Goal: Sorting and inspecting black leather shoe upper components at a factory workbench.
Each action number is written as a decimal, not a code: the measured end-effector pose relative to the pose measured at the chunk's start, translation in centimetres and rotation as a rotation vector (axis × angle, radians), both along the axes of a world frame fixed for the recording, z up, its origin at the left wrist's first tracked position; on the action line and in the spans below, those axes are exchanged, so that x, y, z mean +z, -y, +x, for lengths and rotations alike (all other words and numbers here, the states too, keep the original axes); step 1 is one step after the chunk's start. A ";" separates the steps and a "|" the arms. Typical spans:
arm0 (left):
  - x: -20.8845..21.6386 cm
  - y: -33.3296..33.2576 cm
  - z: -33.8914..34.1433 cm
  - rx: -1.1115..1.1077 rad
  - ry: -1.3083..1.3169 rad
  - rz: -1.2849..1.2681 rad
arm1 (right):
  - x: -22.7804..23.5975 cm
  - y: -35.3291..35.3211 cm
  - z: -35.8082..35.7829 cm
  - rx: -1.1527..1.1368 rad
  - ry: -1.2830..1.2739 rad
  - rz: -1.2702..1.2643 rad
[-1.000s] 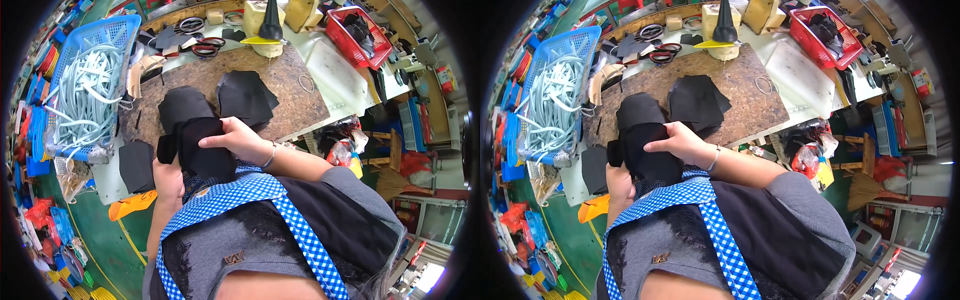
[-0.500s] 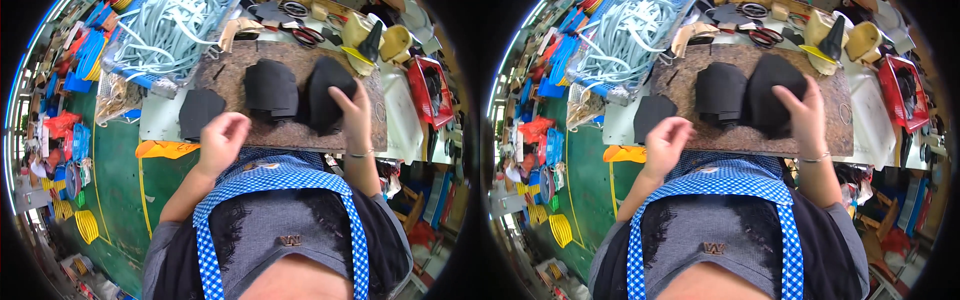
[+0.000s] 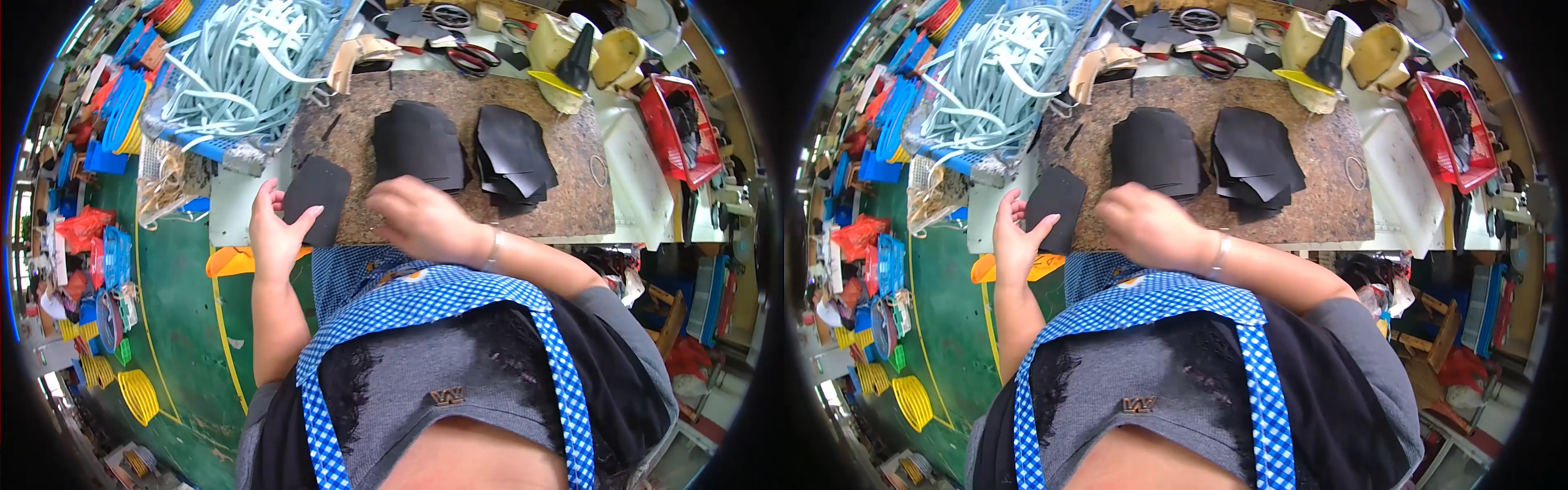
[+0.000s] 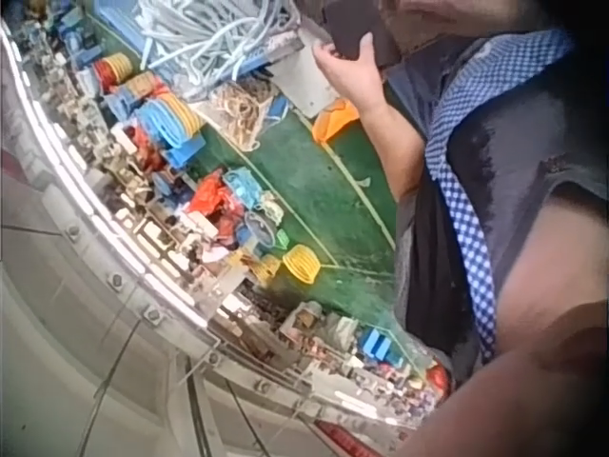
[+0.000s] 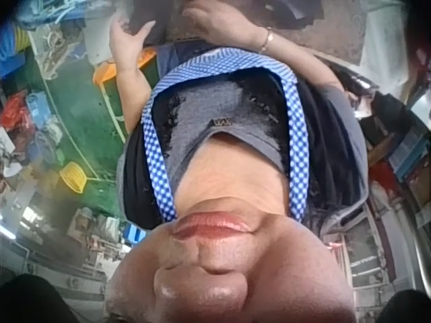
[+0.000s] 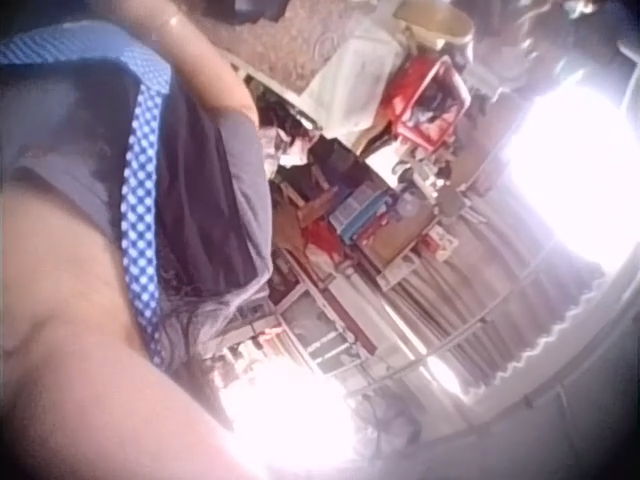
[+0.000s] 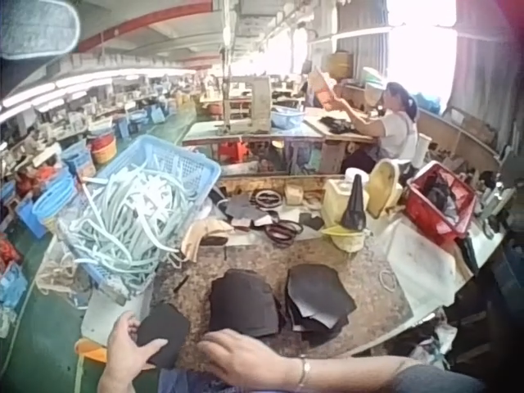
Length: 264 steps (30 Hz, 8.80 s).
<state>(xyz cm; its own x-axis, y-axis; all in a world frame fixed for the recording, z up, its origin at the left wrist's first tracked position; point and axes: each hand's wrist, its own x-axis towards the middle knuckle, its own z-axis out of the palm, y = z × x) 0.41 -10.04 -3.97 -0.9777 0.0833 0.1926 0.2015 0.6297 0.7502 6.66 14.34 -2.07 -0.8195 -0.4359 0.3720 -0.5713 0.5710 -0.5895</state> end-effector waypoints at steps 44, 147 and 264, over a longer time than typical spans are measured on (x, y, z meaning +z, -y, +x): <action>3.9 -9.8 3.6 -0.065 0.751 1.271 | 0.7 -3.8 1.3 -0.250 0.909 -1.181; 3.0 -9.1 4.1 -0.062 0.525 1.188 | 1.4 -2.1 -1.7 -0.316 0.574 -0.869; 4.1 -10.2 3.7 -0.214 0.727 1.275 | 1.9 -5.9 0.3 -0.217 0.658 -1.306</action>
<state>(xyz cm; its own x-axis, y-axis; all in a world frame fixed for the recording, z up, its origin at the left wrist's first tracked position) 4.10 0.13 0.11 -0.8807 0.3898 -0.2692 -0.4493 -0.5073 0.7353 6.96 20.23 -0.14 -0.9965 0.0579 -0.0608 0.0220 -0.5186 -0.8548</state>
